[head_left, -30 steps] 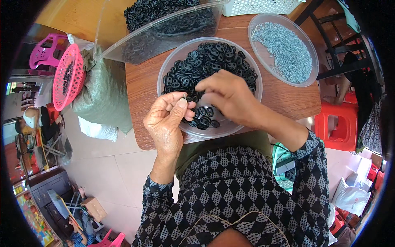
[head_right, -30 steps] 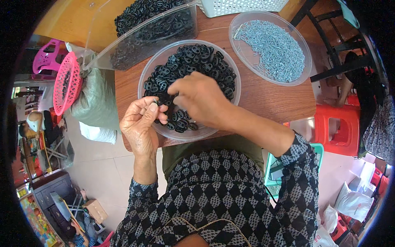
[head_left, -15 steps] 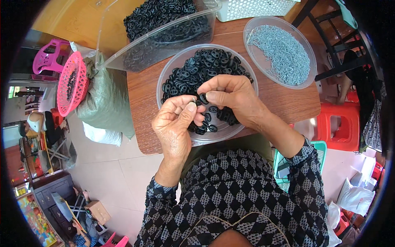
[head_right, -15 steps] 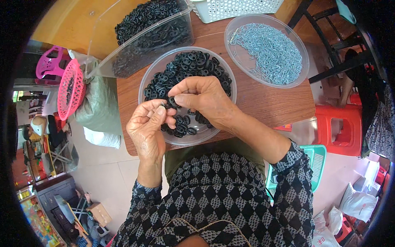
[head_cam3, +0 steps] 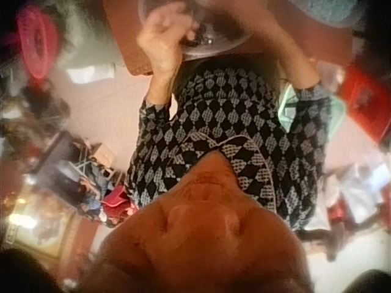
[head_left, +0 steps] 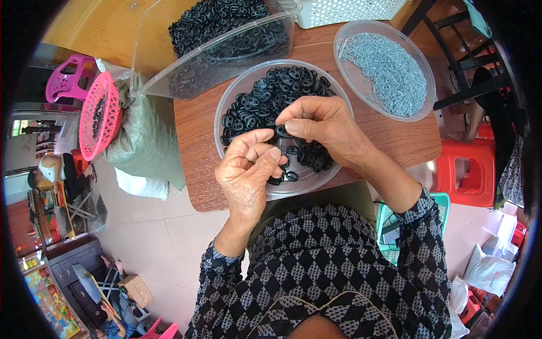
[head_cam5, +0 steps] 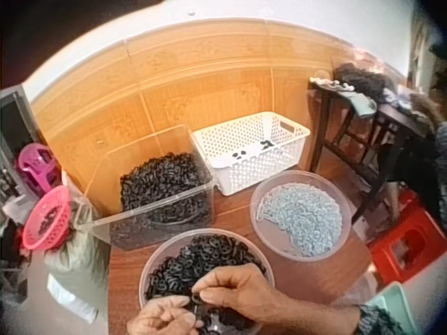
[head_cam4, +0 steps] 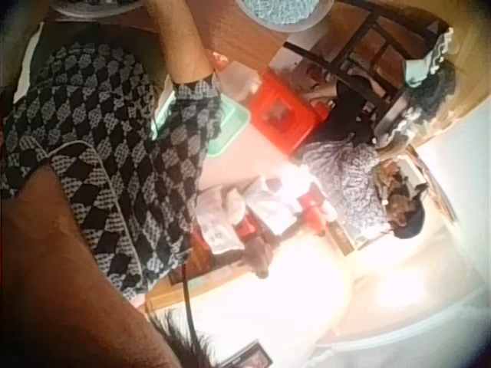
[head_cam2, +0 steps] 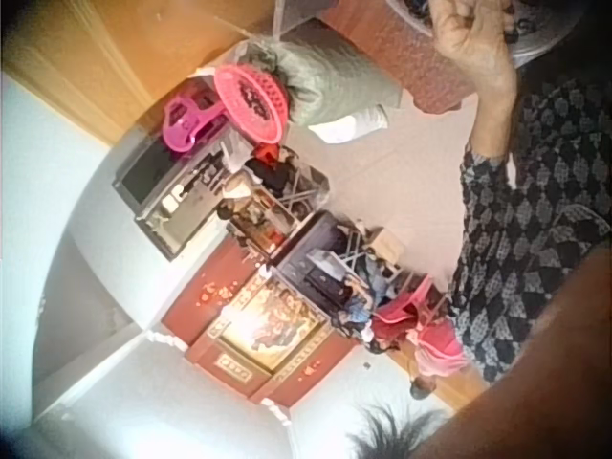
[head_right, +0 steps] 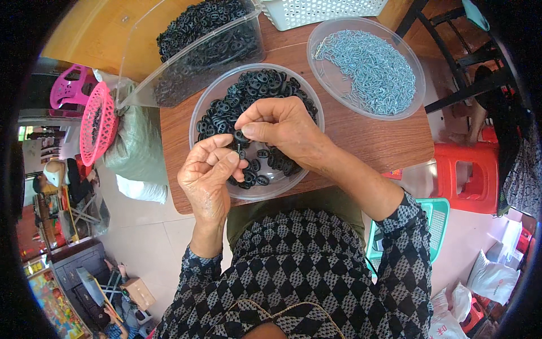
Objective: The person repeatedly picks small black plastic fasteners from a bowl and inserts small metal pins into them by hand. The assembled fasteners are placed back into the same bowl. The person handles the items one at a time throughout the clip.
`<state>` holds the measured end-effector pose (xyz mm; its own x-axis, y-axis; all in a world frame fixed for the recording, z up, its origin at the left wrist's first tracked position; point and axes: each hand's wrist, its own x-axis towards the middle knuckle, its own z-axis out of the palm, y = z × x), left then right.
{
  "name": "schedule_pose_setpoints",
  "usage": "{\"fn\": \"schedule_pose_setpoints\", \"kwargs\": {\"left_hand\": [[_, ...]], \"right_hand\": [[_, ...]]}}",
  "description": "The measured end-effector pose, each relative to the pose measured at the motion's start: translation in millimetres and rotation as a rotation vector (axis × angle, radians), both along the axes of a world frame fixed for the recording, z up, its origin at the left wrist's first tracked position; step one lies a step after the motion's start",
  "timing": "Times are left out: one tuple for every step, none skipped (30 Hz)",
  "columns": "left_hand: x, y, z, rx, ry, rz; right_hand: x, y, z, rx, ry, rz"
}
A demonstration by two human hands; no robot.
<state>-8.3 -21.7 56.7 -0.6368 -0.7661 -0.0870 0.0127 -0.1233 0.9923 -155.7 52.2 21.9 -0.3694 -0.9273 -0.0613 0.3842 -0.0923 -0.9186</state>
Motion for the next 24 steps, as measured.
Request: {"fn": "schedule_pose_setpoints", "kwargs": {"left_hand": [[0.2,0.1,-0.8,-0.008,-0.002,-0.004],[0.1,0.2,-1.3,-0.007,-0.009,-0.003],[-0.1,0.4,-1.6,-0.005,-0.017,-0.003],[-0.4,0.6,-1.7,-0.003,-0.023,-0.003],[-0.4,0.7,-1.4,0.001,-0.028,-0.006],[-0.3,0.6,-1.0,0.004,-0.033,-0.009],[0.3,0.3,-1.3,0.007,-0.039,-0.013],[0.8,0.0,-1.9,0.006,-0.043,-0.013],[1.5,-0.3,-2.4,0.005,-0.048,-0.013],[1.1,-0.8,-1.8,0.005,-0.050,-0.015],[1.9,-1.7,-2.1,0.003,-0.047,-0.039],[3.6,-2.9,-3.3,0.001,-0.044,-0.062],[4.8,-3.6,-4.4,-0.003,-0.042,-0.086],[4.8,-3.0,-3.9,0.000,-0.045,-0.080],[4.4,-2.0,-2.8,0.004,-0.048,-0.075],[3.8,-1.5,-1.7,0.008,-0.050,-0.069],[3.5,-1.6,-1.9,0.011,-0.046,-0.069],[3.4,-1.9,-2.5,0.014,-0.042,-0.070],[3.5,-2.2,-2.9,0.016,-0.039,-0.070],[3.1,-2.1,-2.9,0.013,-0.038,-0.055],[2.2,-1.6,-2.9,0.009,-0.037,-0.042],[1.4,-1.3,-2.8,0.006,-0.035,-0.028],[1.0,-1.0,-2.0,0.002,-0.048,-0.025],[0.7,-0.6,-0.8,-0.001,-0.060,-0.022]], "right_hand": [[-0.4,-0.6,-1.3,-0.002,0.008,0.004],[-1.2,-1.0,-1.7,0.012,0.010,0.026],[-2.3,-1.0,-1.6,0.025,0.012,0.048],[-3.1,-0.9,-1.0,0.040,0.016,0.070],[-3.4,-0.8,-0.5,0.042,0.027,0.075],[-3.5,-0.7,0.0,0.043,0.039,0.079],[-3.3,-0.7,-0.6,0.044,0.050,0.084],[-3.0,-1.0,-1.9,0.037,0.062,0.086],[-2.9,-1.5,-3.5,0.029,0.075,0.089],[-4.0,-1.7,-3.2,0.024,0.089,0.091],[-5.1,-1.7,-2.6,0.023,0.098,0.099],[-6.3,-1.7,-2.1,0.023,0.106,0.107],[-6.9,-1.8,-2.5,0.020,0.114,0.115],[-6.9,-2.2,-4.0,0.018,0.119,0.115],[-6.6,-2.6,-6.5,0.016,0.125,0.116],[-6.7,-2.8,-7.4,0.015,0.130,0.117],[-7.0,-2.8,-7.0,0.016,0.131,0.119],[-7.1,-2.6,-6.6,0.016,0.132,0.120],[-6.7,-2.6,-6.5,0.015,0.132,0.122],[-6.6,-2.4,-4.8,0.012,0.153,0.121],[-6.8,-2.1,-1.9,0.008,0.174,0.121],[-6.9,-2.0,-0.1,0.005,0.196,0.119],[-6.5,-2.3,-0.5,0.000,0.201,0.115],[-6.0,-2.8,-1.6,-0.005,0.206,0.111]]}}
